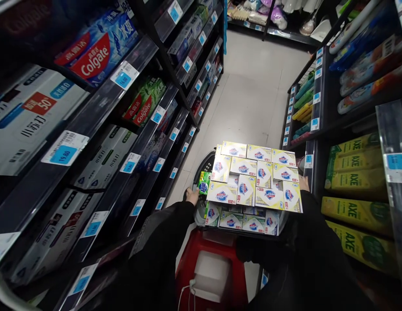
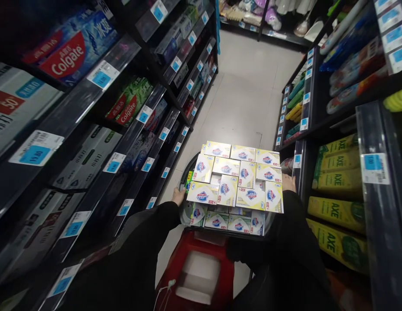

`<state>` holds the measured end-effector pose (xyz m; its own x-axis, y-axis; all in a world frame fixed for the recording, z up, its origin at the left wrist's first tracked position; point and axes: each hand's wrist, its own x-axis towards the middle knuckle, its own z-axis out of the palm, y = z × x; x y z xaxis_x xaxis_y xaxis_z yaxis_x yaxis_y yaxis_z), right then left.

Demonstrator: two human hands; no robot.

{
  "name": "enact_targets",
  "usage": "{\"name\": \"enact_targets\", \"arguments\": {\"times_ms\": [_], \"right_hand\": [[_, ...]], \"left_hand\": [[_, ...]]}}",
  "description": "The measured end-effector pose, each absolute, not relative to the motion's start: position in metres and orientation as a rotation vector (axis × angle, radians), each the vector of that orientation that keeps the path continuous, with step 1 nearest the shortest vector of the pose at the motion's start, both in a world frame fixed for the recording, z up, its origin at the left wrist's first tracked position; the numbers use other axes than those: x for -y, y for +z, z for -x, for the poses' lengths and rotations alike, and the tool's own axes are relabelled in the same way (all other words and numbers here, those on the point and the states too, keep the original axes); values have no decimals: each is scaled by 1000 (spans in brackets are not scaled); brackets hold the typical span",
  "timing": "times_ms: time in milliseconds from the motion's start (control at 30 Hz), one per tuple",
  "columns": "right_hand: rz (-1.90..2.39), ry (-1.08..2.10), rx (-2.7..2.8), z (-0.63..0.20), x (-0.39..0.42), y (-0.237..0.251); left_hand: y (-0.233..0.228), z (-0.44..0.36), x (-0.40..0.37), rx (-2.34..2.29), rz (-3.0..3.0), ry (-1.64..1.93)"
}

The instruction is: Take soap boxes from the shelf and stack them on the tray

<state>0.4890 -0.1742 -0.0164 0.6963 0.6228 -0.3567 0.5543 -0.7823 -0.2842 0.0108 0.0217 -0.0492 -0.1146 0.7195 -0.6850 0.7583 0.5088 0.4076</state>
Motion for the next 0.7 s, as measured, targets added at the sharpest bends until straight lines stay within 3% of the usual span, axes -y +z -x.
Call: {"name": "enact_targets", "arguments": {"times_ms": [133,267,367,700], "right_hand": [[2311,631,544,-498,167,8],[1949,703,452,-503,134,34],[1769,805,472,-498,105,46],[2102,728,883,-483,88,49]], "left_hand": [[-19,-26,-51,-1820,-1239,185],[34,-77,-105,-1405,-1215,515],[69,-126,-132,-1171,-1311,476],[80,-162,-114,-1082,-1744,253]]}}
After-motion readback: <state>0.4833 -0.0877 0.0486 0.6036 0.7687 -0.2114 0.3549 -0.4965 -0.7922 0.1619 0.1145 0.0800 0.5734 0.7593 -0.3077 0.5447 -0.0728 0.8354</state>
